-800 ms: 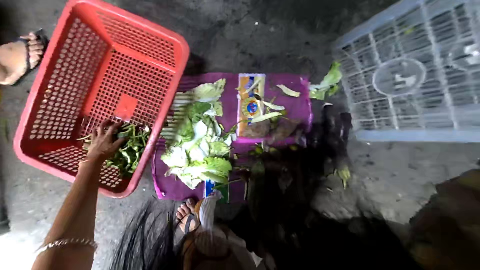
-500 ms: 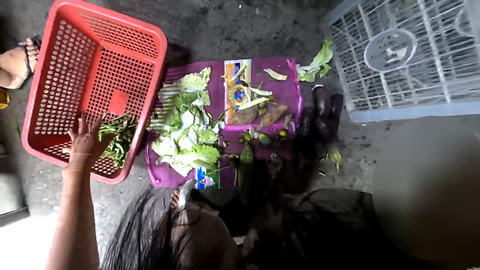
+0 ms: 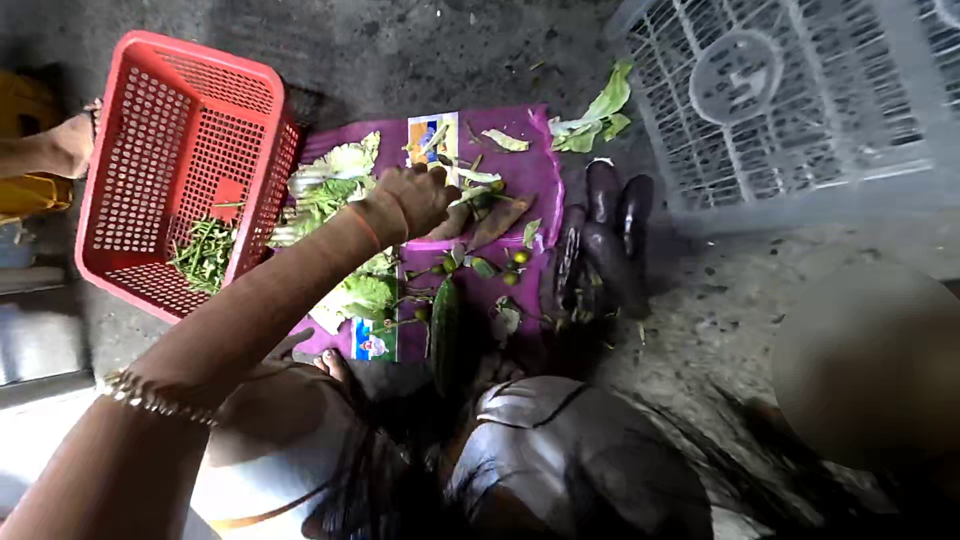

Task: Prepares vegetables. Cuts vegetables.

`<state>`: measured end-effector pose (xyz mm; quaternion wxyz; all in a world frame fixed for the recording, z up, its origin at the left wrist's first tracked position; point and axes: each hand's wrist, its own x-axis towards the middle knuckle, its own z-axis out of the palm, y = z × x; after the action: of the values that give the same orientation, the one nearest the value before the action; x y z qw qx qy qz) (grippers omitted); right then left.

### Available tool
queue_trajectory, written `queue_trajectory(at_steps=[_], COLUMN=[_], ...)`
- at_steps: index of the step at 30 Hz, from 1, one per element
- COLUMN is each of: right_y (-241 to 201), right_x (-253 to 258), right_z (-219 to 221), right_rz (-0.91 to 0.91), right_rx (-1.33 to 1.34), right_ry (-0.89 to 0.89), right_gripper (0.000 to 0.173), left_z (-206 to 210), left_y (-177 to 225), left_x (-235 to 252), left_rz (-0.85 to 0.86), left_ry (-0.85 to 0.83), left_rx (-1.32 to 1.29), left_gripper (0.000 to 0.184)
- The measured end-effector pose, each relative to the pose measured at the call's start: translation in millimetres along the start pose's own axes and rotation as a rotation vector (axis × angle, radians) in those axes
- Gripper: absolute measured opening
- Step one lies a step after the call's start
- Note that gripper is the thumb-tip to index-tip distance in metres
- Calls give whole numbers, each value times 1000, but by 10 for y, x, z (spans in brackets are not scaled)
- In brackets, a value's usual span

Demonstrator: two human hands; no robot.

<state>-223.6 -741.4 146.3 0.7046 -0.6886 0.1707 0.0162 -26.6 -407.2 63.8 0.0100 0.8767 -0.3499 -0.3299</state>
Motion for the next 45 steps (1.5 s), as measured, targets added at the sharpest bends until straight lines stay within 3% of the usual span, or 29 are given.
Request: queue_trajectory(at_steps=[2,4,7,12,15,21,26,29,35,39,42,44,45], right_y=[70,305,894,1552,1811,2029,2089,2110,2217,2220,2218,2223,2245], right_x=[-1,-23,-97,-197,-195,-22,71,109,129,143,81,77,81], right_z=[218,420,476,626,683,772,809,857,956,972,929,899,869], right_rz=[16,51,216,339,359,490,532,502,414,361,217,153,175], right_rx=[-213,-366,-481,-620,-685,-836,-920,-983,-1003,-972,-921,-842,-798], right_ry=[142,192,116,43,7,24,3,8,77,109,201,280,306], right_gripper=[15,29,48,49,49,51,48,46,45,45,44,47,48], left_z=[-53,41,403,1182,1453,1466,1377,1307,1138,1163,1182,1130,1088], left_y=[119,160,196,336,288,190,61,-101,-450,-586,-449,-246,-104], left_x=[285,512,683,733,742,723,524,480,609,716,711,662,599], left_rz=[-105,-187,-276,-301,-297,-336,-617,-707,-650,-497,-498,-535,-579], left_ry=[-133,-187,-74,67,165,247,331,370,404,298,371,498,472], left_rx=[-5,-32,-193,-222,-114,-190,-553,-622,-447,-321,-290,-362,-421], left_gripper=[39,40,45,84,71,56,74,76,73,69,70,59,54])
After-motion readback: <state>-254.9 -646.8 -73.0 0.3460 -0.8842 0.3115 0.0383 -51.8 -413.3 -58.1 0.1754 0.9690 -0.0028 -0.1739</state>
